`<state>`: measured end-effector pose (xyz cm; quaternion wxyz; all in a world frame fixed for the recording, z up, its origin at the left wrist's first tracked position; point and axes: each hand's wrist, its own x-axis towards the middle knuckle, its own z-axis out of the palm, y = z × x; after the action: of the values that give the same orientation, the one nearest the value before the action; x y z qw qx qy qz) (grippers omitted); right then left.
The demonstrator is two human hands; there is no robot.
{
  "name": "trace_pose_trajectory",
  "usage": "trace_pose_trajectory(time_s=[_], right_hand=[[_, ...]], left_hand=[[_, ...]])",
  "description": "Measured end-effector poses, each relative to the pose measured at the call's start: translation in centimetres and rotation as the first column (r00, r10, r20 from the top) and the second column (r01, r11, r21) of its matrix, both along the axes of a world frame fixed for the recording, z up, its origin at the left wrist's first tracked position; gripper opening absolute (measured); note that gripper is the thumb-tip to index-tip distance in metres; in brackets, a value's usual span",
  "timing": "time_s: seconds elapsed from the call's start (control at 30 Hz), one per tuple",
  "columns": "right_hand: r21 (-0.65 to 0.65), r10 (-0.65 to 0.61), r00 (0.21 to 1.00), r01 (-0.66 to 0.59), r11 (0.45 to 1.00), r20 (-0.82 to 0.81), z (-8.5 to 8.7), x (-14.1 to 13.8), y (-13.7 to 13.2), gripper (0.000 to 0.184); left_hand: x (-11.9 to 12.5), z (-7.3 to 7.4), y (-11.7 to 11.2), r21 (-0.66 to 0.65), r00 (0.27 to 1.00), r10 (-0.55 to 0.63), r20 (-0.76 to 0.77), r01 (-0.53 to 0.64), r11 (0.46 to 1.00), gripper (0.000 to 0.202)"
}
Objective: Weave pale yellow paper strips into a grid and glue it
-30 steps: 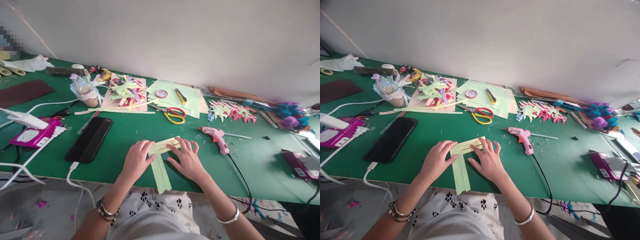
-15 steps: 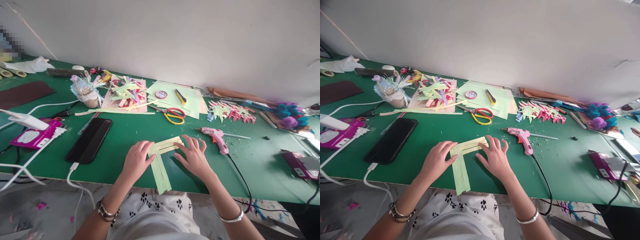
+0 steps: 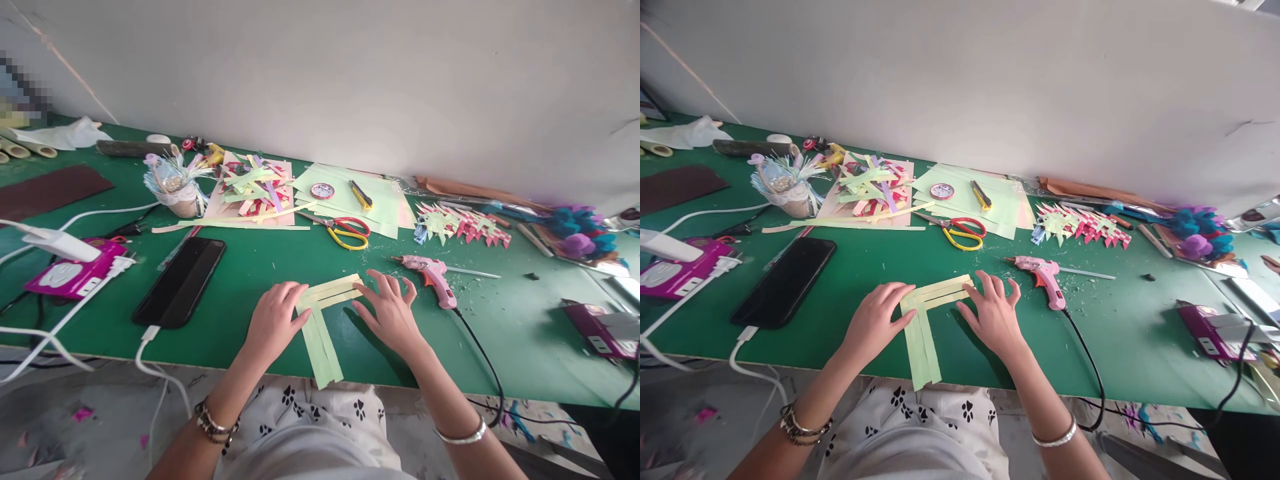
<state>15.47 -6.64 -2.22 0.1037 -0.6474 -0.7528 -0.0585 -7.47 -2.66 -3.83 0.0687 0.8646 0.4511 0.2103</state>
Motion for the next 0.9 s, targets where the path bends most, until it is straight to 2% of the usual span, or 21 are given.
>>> trace_pose_trajectory(time_s=[0.33, 0.53, 0.67, 0.9], right_hand=[[0.023, -0.049, 0.999, 0.049, 0.999, -0.010, -0.4, 0.1, 0.2, 0.033], [0.142, -0.093, 0.994, 0.099, 0.985, -0.048, -0.3, 0.2, 0.1, 0.032], [0.224, -0.112, 0.984, 0.142, 0.964, -0.140, -0.1, 0.3, 0.0, 0.022], [0.249, -0.099, 0.969, 0.156, 0.956, -0.228, 0.1, 0.4, -0.3, 0.016]], left_hand=[[-0.1, -0.2, -0.1, -0.022, 1.000, 0.009, 0.018, -0.008, 1.000, 0.032], [-0.1, -0.1, 0.0, -0.060, 0.998, 0.041, 0.046, -0.038, 0.997, 0.032], [-0.1, 0.4, 0.3, -0.148, 0.998, 0.036, 0.053, -0.027, 0.989, 0.033], [-0.2, 1.2, 1.2, -0.350, 0.991, 0.076, 0.112, -0.032, 0.936, 0.037]])
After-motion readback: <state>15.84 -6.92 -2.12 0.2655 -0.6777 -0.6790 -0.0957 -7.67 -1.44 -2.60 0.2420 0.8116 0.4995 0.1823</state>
